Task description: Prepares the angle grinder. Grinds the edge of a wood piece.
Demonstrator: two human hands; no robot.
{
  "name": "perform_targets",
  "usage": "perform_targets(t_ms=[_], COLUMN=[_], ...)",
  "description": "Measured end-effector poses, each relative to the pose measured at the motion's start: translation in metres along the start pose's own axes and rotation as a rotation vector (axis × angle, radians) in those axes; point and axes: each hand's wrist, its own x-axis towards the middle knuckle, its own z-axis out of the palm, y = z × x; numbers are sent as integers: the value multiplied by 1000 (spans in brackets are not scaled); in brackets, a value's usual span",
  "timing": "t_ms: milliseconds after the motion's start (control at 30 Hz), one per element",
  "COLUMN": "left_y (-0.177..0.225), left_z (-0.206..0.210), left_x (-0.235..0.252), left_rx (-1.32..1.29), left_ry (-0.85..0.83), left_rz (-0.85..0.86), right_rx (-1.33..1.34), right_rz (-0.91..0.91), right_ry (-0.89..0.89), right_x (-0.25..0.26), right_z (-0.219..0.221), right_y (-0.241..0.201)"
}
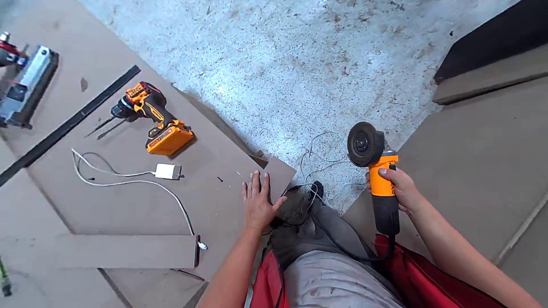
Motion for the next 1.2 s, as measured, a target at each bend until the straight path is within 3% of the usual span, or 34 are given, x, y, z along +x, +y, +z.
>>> perform_targets(t_ms=[267,400,600,767,867,1033,1200], left_y=[-30,-31,-34,-44,-55,-48,-43], left_z=[-13,-7,-1,-17,-20,-4,1], left_x=[11,12,13,14,8,3,3], left_rx=[9,78,91,-26,20,42,32], left_ry=[-87,-28,-30,-112,-150,-75,-61], left_rz=[187,197,211,323,372,356,353], right_rx=[71,79,-78,126,187,174,192], right_rz=[79,134,-134,-183,-134,0,0], right_ry=[-192,-91,53,87,132,163,158], right_x=[35,12,-31,-48,-54,-48,-35], right_z=[32,54,82,108,123,147,162], right_y=[27,54,91,124,148,172,188])
